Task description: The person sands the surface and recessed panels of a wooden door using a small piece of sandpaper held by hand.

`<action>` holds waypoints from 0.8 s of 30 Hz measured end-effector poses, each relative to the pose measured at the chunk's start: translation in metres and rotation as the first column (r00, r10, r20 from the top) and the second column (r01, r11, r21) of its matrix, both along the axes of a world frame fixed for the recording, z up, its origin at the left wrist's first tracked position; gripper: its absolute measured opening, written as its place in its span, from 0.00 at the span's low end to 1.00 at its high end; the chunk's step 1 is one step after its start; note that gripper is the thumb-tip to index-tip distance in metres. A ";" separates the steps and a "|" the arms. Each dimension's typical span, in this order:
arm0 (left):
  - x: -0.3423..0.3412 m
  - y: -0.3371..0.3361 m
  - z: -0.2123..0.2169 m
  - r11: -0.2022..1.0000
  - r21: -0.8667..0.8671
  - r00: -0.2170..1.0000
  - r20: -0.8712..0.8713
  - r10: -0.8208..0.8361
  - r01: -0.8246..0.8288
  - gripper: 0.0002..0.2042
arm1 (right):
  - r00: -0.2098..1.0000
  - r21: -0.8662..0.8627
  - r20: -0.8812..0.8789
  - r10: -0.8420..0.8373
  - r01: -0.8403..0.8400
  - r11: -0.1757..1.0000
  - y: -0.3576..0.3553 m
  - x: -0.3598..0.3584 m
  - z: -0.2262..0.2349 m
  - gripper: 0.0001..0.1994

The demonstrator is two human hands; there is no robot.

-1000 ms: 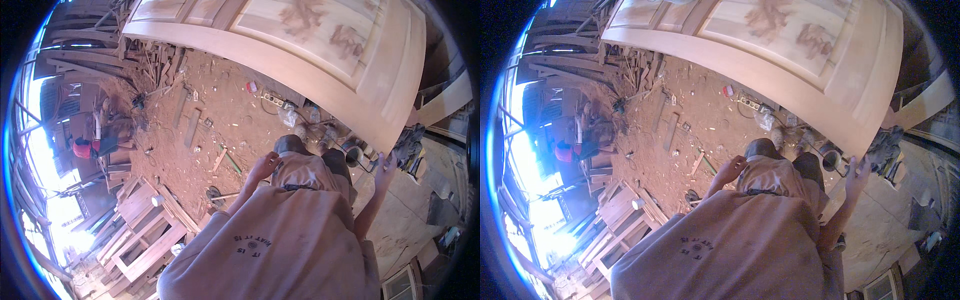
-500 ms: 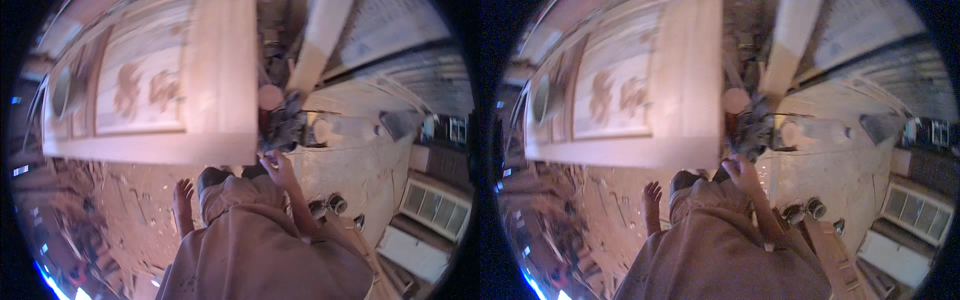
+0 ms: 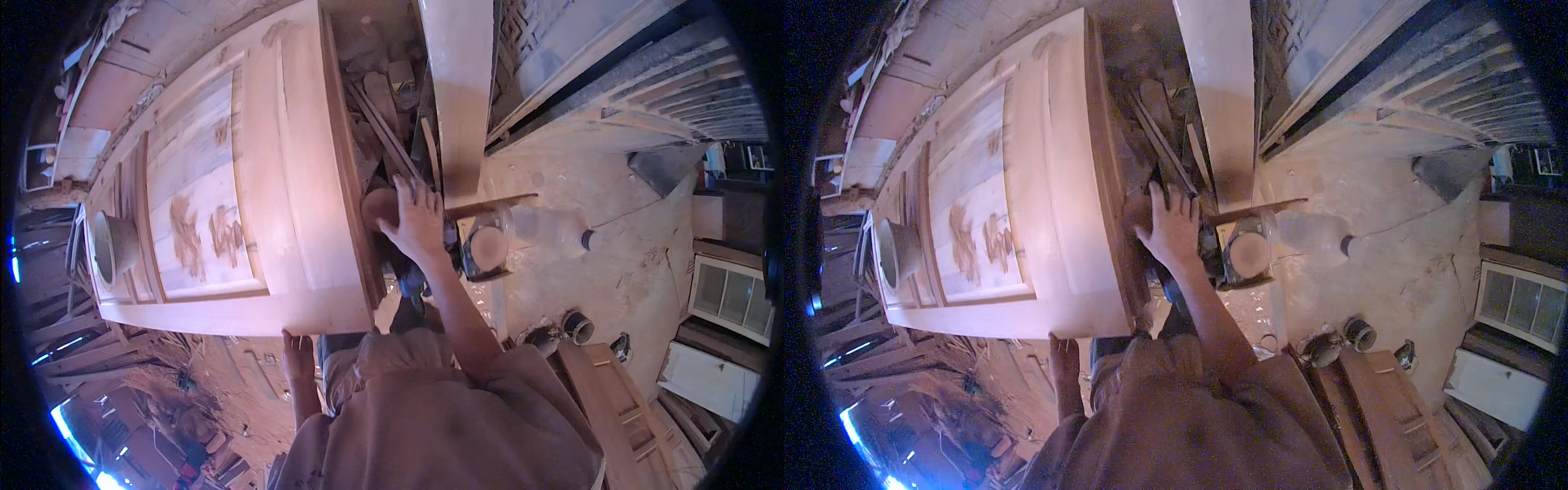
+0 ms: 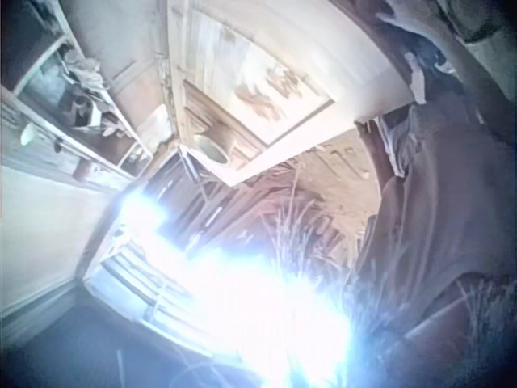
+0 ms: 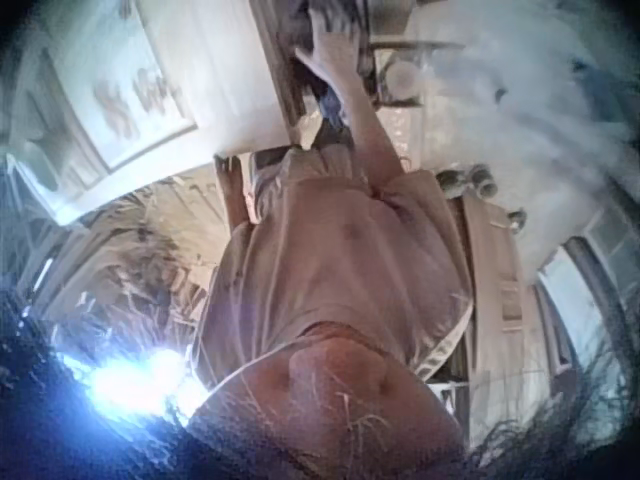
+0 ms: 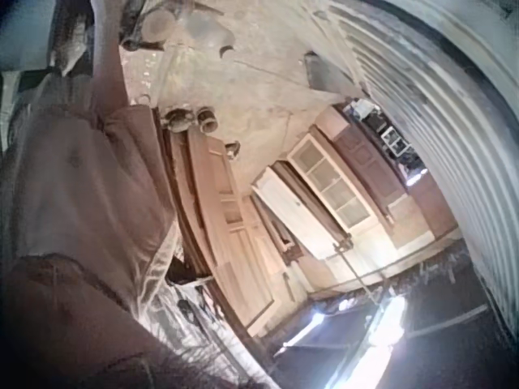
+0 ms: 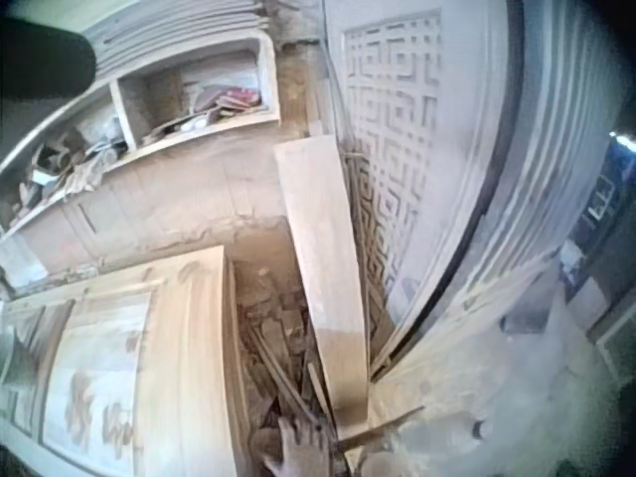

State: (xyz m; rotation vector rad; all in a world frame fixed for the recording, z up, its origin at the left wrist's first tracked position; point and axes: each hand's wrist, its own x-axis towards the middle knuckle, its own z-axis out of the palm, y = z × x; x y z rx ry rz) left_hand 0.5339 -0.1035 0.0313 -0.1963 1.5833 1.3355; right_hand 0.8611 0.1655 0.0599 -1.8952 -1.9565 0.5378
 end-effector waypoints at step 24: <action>0.036 0.011 0.031 0.963 -0.221 0.980 -0.161 0.119 -0.153 0.32 | 0.926 -0.420 -0.331 -0.182 0.029 0.907 -0.011 -0.022 -0.069 0.46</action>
